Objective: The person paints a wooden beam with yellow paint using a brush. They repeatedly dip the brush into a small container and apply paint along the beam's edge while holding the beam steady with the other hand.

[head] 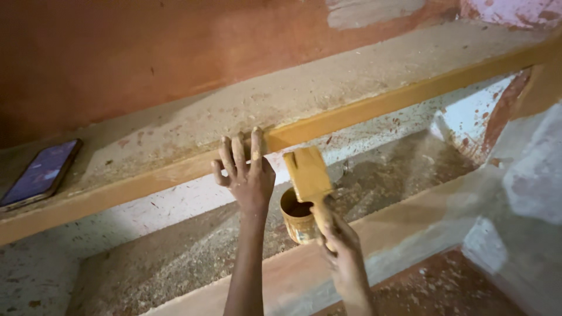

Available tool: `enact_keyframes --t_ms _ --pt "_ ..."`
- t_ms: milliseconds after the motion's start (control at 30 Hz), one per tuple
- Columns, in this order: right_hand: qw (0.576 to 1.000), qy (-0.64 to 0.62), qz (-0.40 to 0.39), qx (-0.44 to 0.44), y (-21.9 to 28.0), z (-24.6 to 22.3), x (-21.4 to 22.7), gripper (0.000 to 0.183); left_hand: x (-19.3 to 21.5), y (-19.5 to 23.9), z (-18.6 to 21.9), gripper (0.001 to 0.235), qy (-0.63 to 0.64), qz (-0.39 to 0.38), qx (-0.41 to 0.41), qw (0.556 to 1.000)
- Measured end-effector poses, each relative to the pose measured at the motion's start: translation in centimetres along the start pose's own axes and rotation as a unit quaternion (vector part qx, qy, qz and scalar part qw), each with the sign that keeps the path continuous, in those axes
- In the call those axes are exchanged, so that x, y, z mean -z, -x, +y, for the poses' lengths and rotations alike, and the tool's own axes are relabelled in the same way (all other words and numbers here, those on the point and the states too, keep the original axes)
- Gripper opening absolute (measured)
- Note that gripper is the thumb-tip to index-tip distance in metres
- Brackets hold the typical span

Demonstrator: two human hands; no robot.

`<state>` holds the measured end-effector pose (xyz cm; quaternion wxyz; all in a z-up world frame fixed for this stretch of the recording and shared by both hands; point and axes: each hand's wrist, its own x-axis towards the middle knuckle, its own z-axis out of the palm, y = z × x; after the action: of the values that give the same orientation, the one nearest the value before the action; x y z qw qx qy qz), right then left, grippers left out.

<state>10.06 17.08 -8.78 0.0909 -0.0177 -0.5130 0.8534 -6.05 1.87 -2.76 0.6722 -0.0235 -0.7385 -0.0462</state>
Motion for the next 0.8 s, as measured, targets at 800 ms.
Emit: enact_keyframes --t_ms 800 --pt "0.997 -0.026 -0.043 0.061 -2.6 1.1 2.5 0.040 -2.0 0.3 -1.1 0.047 -0.046 0.114 -0.068 0.990"
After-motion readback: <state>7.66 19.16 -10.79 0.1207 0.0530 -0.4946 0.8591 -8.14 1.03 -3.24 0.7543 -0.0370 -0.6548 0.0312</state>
